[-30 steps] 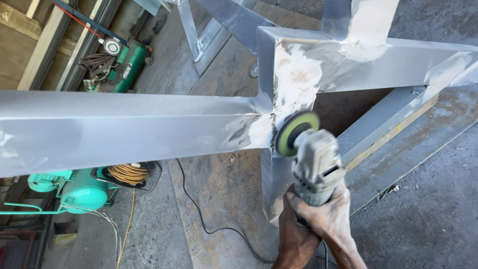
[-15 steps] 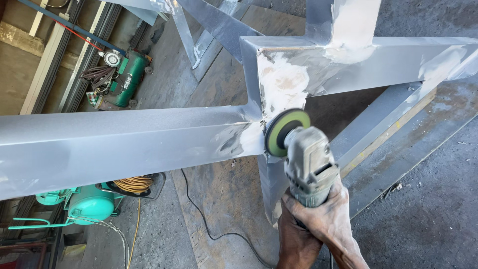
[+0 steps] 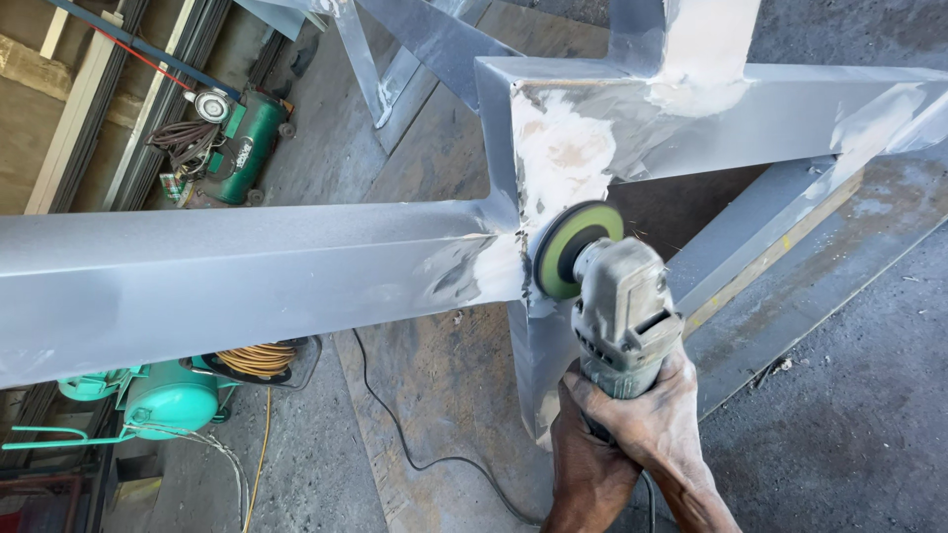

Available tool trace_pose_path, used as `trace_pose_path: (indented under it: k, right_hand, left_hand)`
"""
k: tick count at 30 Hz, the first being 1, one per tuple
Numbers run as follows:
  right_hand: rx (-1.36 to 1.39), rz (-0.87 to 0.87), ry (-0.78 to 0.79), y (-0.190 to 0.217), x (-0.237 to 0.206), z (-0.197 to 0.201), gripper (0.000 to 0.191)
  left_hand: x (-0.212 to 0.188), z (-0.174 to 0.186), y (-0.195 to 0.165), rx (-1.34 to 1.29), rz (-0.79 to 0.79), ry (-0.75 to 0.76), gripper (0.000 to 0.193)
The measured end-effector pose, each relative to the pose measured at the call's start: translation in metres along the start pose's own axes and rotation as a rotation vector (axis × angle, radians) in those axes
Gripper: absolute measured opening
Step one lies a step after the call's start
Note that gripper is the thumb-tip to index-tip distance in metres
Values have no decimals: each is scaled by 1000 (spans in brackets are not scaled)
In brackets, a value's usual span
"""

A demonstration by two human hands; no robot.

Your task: The person uses an angle grinder to grind weld seams on a gray metal frame structure, working on the joints between the beams. They move the grinder from one welded corner to another, producing sparks and dust as they smooth the welds across the frame.

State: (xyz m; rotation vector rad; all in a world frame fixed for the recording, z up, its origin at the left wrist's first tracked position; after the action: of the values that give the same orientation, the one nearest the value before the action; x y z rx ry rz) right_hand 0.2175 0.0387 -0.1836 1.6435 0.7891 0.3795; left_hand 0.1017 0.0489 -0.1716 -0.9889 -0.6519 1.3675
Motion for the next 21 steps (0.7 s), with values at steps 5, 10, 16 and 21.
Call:
trace_pose_path:
  k: [5,10,16,21]
  right_hand:
    - [-40,-45,-28,-4,13,2,60]
    - [-29,114,71,8,-3,-12,65]
    - [-85,124,72,4,-3,-10,64]
    - [-102,56,16,5,16,1,59]
  left_hand:
    - [14,-2,4,32,-63,40,77]
    - [3,-27,42,-1036,354,147,77]
    - [5,-15,31,-266,-109,60,59]
    - [14,-10,14,-40,-70,19,70]
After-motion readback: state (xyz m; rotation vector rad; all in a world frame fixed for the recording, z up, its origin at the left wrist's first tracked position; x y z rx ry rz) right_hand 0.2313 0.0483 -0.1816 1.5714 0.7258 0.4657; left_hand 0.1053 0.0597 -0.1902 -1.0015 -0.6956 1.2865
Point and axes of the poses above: each hand's wrist, its own x-axis towards the middle knuckle, its own z-axis out of the back of the hand, y = z × x, the point moved 10 cm from there along x, towards the middle knuckle, and after that the axes turned 12 degrees about -y, right-handed, at the moved point
